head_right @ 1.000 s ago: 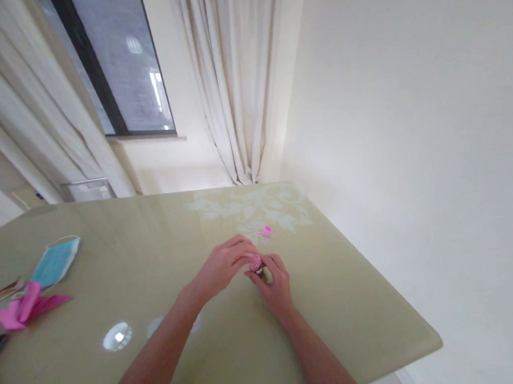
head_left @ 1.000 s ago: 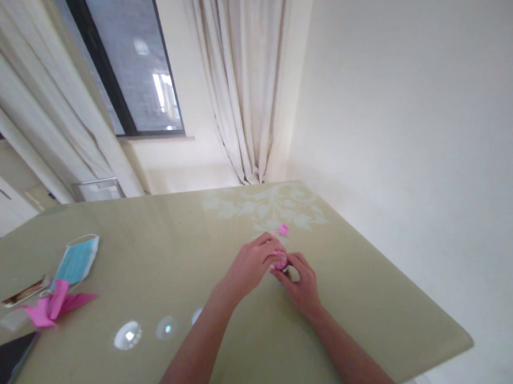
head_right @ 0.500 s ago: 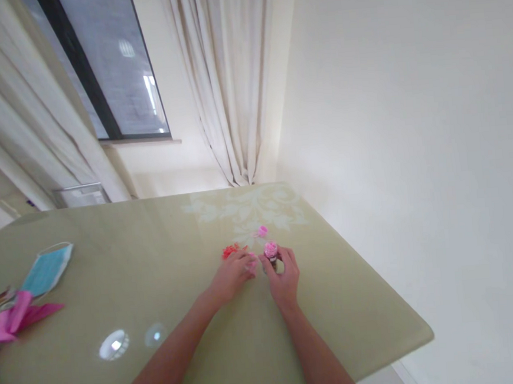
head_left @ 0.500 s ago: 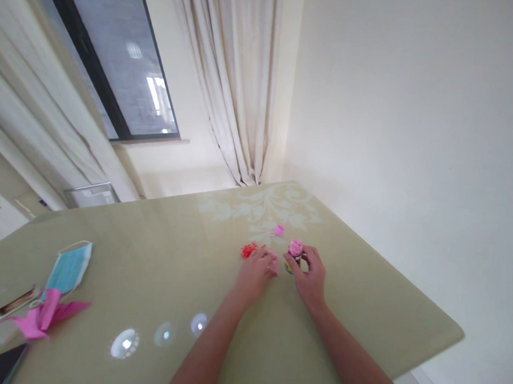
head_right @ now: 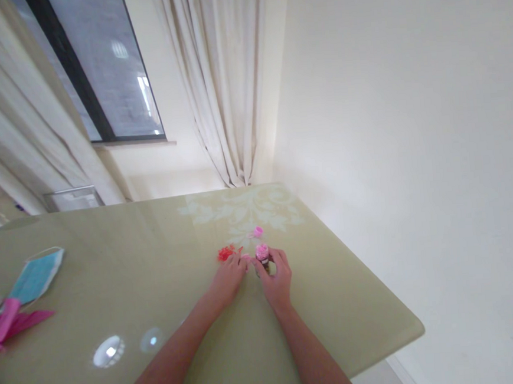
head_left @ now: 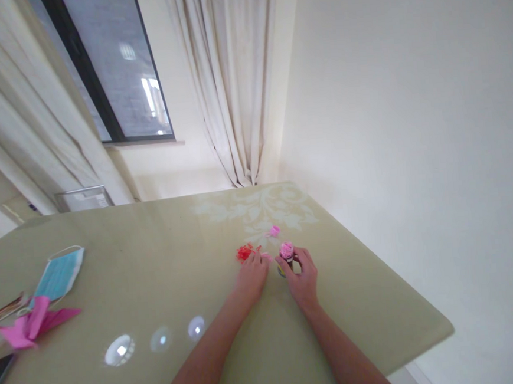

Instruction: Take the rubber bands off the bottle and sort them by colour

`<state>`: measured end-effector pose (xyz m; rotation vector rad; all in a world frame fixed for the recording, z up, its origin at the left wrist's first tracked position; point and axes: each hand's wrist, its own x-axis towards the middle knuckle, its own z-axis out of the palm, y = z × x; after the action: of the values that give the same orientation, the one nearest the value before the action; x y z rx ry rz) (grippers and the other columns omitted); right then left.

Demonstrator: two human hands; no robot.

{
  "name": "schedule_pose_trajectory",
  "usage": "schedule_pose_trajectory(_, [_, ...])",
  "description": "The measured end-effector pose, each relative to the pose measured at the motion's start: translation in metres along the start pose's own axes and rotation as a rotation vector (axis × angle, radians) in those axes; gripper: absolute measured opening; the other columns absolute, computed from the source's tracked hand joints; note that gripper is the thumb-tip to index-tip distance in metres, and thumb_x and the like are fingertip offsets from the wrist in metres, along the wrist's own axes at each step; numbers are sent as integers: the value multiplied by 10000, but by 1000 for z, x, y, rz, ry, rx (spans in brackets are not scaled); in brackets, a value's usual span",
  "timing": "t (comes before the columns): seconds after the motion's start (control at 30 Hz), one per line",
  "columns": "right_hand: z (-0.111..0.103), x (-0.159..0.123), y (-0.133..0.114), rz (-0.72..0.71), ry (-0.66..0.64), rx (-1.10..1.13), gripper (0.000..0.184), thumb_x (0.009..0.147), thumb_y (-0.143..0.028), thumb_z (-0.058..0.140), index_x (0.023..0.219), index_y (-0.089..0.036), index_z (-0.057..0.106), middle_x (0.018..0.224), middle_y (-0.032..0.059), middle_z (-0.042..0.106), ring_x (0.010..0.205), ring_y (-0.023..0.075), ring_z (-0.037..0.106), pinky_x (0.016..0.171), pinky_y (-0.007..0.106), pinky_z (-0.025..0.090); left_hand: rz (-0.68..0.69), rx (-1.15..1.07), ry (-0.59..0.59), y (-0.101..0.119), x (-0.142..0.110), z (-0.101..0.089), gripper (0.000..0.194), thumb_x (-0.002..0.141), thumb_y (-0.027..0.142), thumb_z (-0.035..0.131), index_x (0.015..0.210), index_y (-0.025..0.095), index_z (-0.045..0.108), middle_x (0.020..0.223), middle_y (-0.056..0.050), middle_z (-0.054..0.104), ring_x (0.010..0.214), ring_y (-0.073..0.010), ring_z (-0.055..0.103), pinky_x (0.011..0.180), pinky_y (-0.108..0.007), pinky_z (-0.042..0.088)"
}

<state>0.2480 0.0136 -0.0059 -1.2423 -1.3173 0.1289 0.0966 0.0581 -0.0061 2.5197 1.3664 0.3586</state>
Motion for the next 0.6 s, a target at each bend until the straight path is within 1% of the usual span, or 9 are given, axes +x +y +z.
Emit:
schedule_pose_trajectory(0.07, [0,0,0,-1,-2,3,269,899,-467,739,947,-207,687,889,44,641,791,198,616,755,330,538,13,4,-15,-4,-2,-2,345,960,79,405,1230,163,603,1227,-188,658,1233,-330,588,1049,-516,464])
schedule_pose_trajectory(0.17, [0,0,-1,-1,-19,9,260,899,-453,744,959,-204,698,896,46,646,794,199,619,753,329,538,56,-9,-36,-14,-5,-12,290,941,67,450,1166,162,607,1178,-153,658,1180,-294,604,1035,-466,472])
schedule_pose_trajectory(0.27, [1,-1,0,-1,-66,7,253,901,-433,749,993,-201,711,919,53,657,814,203,632,768,331,540,96,-32,-18,-22,-7,-32,210,954,77,454,1070,163,606,1168,-131,636,1162,-261,580,1049,-439,453])
schedule_pose_trajectory(0.33, [2,-3,1,-2,-122,1,257,903,-422,750,1033,-203,721,939,58,666,833,208,643,777,333,545,139,-102,29,-23,-9,-49,157,958,104,476,1025,172,601,1161,-116,634,1140,-248,573,1034,-418,452])
schedule_pose_trajectory(0.37, [2,-3,2,-4,-150,-2,265,900,-420,753,1055,-207,725,951,60,671,845,212,649,783,334,548,153,-165,48,-22,-9,-58,128,966,131,482,996,175,598,1125,-106,645,1099,-240,583,1010,-406,460])
schedule_pose_trajectory(0.4, [3,-4,3,-8,-174,-6,276,895,-419,758,1075,-212,729,964,63,677,859,216,656,791,337,552,130,-237,57,-20,-10,-67,120,974,153,478,975,177,596,1059,-89,657,1028,-227,600,962,-384,477])
schedule_pose_trajectory(0.47, [3,-5,6,-18,-205,-12,304,881,-421,772,1106,-221,733,990,70,685,889,228,665,811,347,560,42,-396,50,-14,-12,-83,137,987,198,465,961,185,599,937,-44,670,885,-196,620,838,-328,495])
schedule_pose_trajectory(0.53, [3,-6,7,-30,-220,-14,323,875,-424,777,1126,-225,734,1007,75,688,916,238,668,831,358,563,3,-500,48,-6,-14,-93,168,999,244,456,931,191,601,848,-12,669,769,-176,613,718,-289,478])
schedule_pose_trajectory(0.6, [3,-7,7,-41,-233,-12,324,878,-426,775,1134,-231,733,1017,77,687,936,244,667,839,365,565,41,-535,85,2,-16,-99,171,1004,256,460,944,197,609,861,-9,684,769,-172,622,702,-277,468])
